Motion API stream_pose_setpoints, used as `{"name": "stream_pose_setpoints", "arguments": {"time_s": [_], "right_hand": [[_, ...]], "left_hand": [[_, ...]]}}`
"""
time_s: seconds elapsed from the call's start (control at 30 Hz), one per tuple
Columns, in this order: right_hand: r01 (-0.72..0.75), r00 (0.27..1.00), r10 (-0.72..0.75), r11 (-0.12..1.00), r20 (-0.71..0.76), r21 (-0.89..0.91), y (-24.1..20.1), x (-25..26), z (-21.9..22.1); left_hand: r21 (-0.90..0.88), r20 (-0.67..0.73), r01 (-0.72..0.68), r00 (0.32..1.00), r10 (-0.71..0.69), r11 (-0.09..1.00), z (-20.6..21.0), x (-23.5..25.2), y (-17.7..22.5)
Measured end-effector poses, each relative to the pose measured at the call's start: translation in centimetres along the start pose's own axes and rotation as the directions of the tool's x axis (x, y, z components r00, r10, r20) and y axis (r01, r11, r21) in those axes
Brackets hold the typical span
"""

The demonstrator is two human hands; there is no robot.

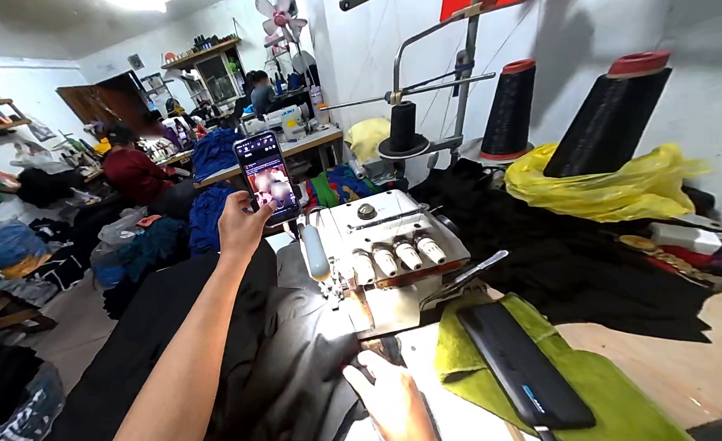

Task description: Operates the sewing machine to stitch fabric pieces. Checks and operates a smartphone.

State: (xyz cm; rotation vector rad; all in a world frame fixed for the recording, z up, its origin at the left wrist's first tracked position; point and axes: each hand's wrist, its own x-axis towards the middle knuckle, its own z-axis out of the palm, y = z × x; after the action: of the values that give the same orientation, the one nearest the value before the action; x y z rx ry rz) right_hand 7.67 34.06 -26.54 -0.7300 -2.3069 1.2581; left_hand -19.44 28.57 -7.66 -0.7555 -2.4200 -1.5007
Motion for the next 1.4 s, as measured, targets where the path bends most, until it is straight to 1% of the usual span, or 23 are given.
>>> {"name": "stream_pose_setpoints", "arguments": {"time_s": [0.1, 0.23, 0.37, 0.53, 0.7, 0.93, 1.13, 1.4], "right_hand": [[0.028, 0.998, -0.027, 1.000, -0.065, 0.006, 0.0, 0.4, 0.6], [0.000, 0.999, 0.000, 1.000, -0.039, 0.003, 0.0, 0.3, 0.5], [0.025, 0.997, -0.024, 1.000, -0.070, 0.012, 0.1, 0.3, 0.7], [0.030, 0.998, -0.030, 1.000, -0.057, 0.007, 0.2, 0.3, 0.6], [0.007, 0.999, -0.006, 1.000, -0.044, 0.010, 0.0, 0.3, 0.5], [0.001, 0.999, -0.001, 1.000, -0.035, 0.000, 0.0, 0.4, 0.5], [0.006, 0.999, -0.006, 1.000, -0.046, 0.004, 0.0, 0.4, 0.5], [0.013, 0.998, -0.013, 1.000, -0.055, -0.008, -0.1, 0.3, 0.5]], "left_hand": [[-0.032, -0.004, 0.017, 1.000, -0.017, 0.999, 0.2, 1.0, 0.4], [-0.143, -0.005, 0.018, 1.000, -0.019, 0.990, 0.0, 1.3, 0.6], [-0.245, 0.015, 0.015, 1.000, -0.012, 0.969, -0.2, 0.8, 0.8], [-0.363, 0.067, 0.012, 0.998, 0.013, 0.932, 0.0, 0.3, 0.2], [-0.451, 0.078, 0.043, 0.997, -0.009, 0.892, 0.1, 0.6, -0.6], [-0.443, 0.051, 0.018, 0.999, 0.006, 0.896, 0.1, 1.2, -0.5], [-0.432, 0.047, 0.029, 0.999, -0.010, 0.901, 0.1, 1.4, -0.7], [-0.470, 0.065, 0.050, 0.998, -0.021, 0.881, 0.1, 1.0, -0.7]]}}
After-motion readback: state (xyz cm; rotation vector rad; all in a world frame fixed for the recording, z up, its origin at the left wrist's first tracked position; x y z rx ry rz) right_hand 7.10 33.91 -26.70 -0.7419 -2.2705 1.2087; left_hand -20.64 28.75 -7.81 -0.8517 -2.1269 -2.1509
